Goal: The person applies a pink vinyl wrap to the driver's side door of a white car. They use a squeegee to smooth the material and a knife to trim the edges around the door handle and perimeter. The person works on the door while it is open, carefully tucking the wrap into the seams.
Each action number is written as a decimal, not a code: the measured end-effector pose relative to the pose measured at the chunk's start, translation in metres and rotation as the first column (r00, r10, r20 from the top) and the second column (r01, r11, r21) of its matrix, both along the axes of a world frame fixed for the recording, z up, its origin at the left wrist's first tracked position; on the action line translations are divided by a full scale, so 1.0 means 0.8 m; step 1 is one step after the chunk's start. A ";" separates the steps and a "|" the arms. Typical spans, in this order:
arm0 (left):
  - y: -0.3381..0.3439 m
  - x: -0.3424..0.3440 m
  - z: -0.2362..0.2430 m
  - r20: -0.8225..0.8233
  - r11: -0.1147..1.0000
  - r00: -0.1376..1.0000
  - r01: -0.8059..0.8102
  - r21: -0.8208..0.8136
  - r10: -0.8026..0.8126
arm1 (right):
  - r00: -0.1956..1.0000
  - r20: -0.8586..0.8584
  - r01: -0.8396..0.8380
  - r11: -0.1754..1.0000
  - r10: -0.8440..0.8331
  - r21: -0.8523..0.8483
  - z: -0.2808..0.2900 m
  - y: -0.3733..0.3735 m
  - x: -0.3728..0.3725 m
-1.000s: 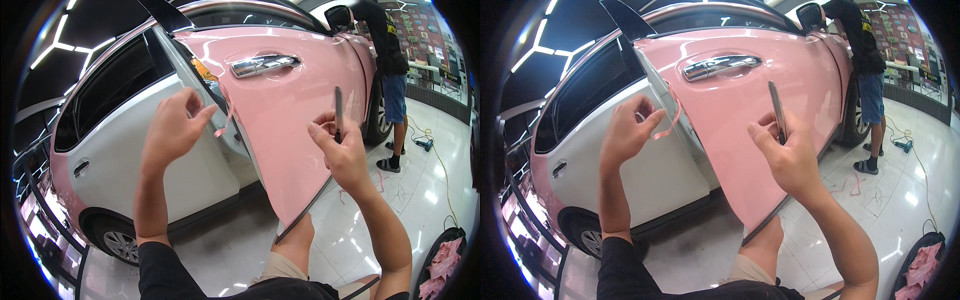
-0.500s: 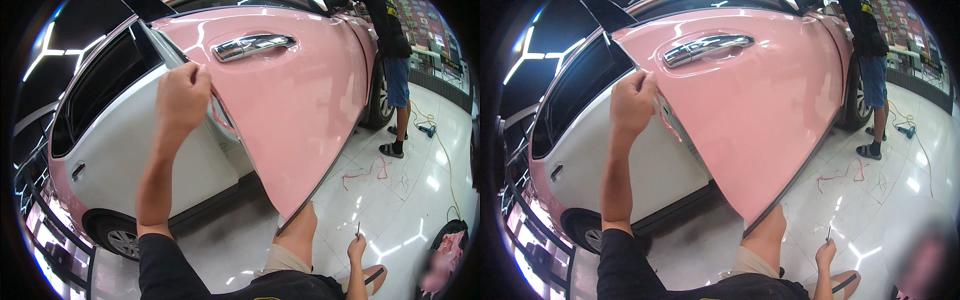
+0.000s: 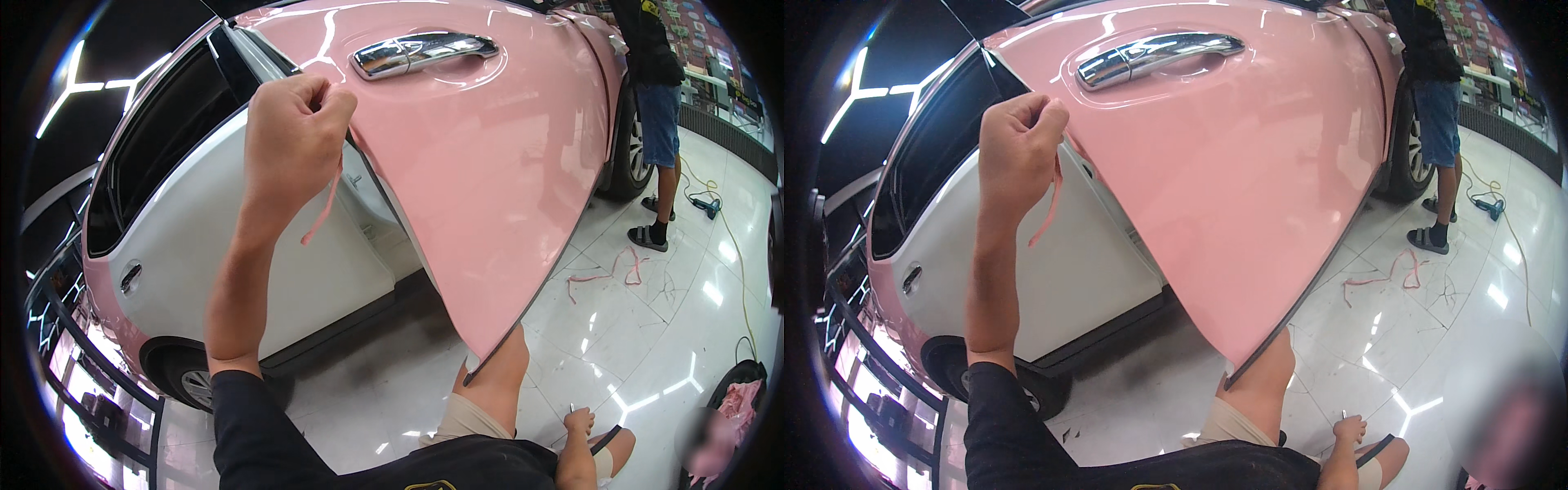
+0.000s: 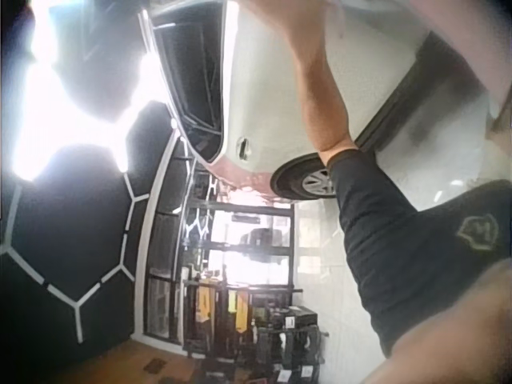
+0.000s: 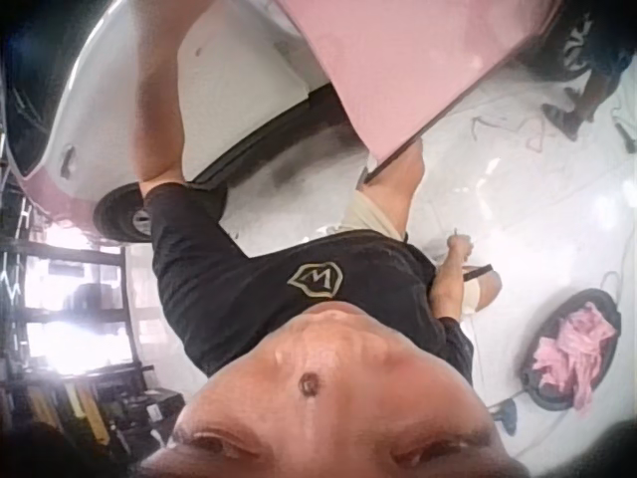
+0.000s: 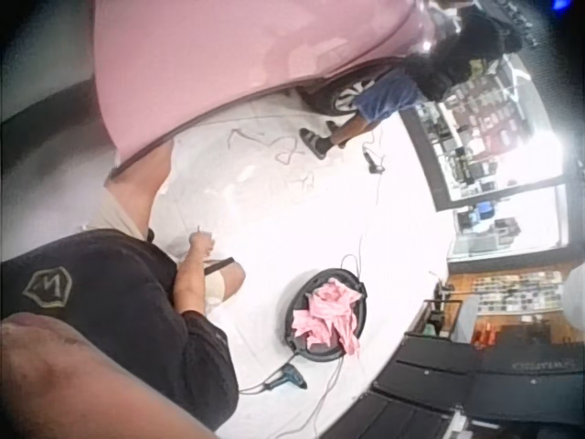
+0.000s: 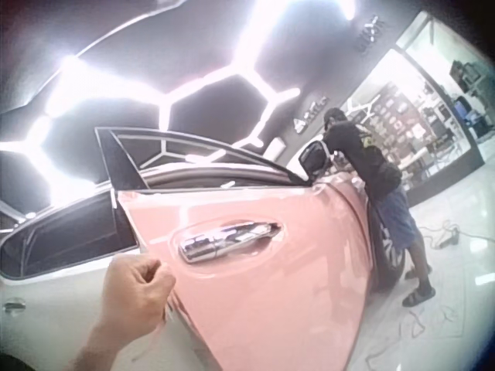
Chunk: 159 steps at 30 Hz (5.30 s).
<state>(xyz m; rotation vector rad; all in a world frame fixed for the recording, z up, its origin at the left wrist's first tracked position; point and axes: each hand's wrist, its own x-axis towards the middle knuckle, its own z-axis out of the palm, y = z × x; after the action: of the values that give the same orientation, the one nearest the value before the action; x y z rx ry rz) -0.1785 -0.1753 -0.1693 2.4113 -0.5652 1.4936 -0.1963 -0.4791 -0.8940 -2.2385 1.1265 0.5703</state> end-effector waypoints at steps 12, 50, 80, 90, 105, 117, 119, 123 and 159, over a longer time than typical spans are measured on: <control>0.022 -0.007 0.013 0.011 0.959 0.998 -0.070 0.275 0.069 | 0.191 0.950 -0.409 0.860 -0.246 0.305 0.244 0.075 0.055; 0.020 0.001 -0.374 -0.412 0.775 0.709 0.302 -0.555 -0.572 | 0.751 0.559 -0.332 0.933 0.351 -0.139 0.077 0.033 0.029; 0.031 0.045 -0.500 -0.457 0.819 0.796 0.083 -0.567 -0.397 | 0.690 0.604 -0.174 0.901 0.400 -0.398 0.110 -0.119 0.004; 0.037 0.020 -0.490 -0.387 0.637 0.745 0.066 -0.768 -0.544 | 0.425 0.902 -0.399 0.910 0.078 0.109 0.404 -0.049 0.008; -0.101 -0.031 -0.372 -0.002 0.250 0.377 0.608 -0.754 -0.926 | -0.096 0.994 -0.637 0.764 0.058 -0.106 0.576 0.067 -0.067; -0.101 -0.031 -0.364 -0.019 0.319 0.479 0.555 -0.768 -0.878 | -0.012 0.987 -0.729 0.674 0.158 -0.117 0.609 0.057 -0.094; -0.100 -0.035 -0.357 -0.078 0.381 0.501 0.539 -0.751 -0.862 | -0.029 0.985 -0.715 0.685 0.171 -0.140 0.614 0.053 -0.097; -0.093 -0.039 -0.344 -0.181 0.453 0.484 0.535 -0.713 -0.856 | -0.071 0.980 -0.669 0.720 0.187 -0.186 0.624 0.057 -0.096; -0.052 0.056 -0.086 -0.267 0.328 0.306 0.944 -0.044 -0.914 | -0.410 0.138 -0.146 0.085 0.901 -0.986 0.758 0.076 -0.076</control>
<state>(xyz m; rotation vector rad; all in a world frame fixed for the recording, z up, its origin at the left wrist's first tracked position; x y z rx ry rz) -0.1336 -0.2166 -0.2384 1.6039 -1.6648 0.5857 -0.2571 -0.4180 -0.2874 -2.6553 -1.3136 -1.1690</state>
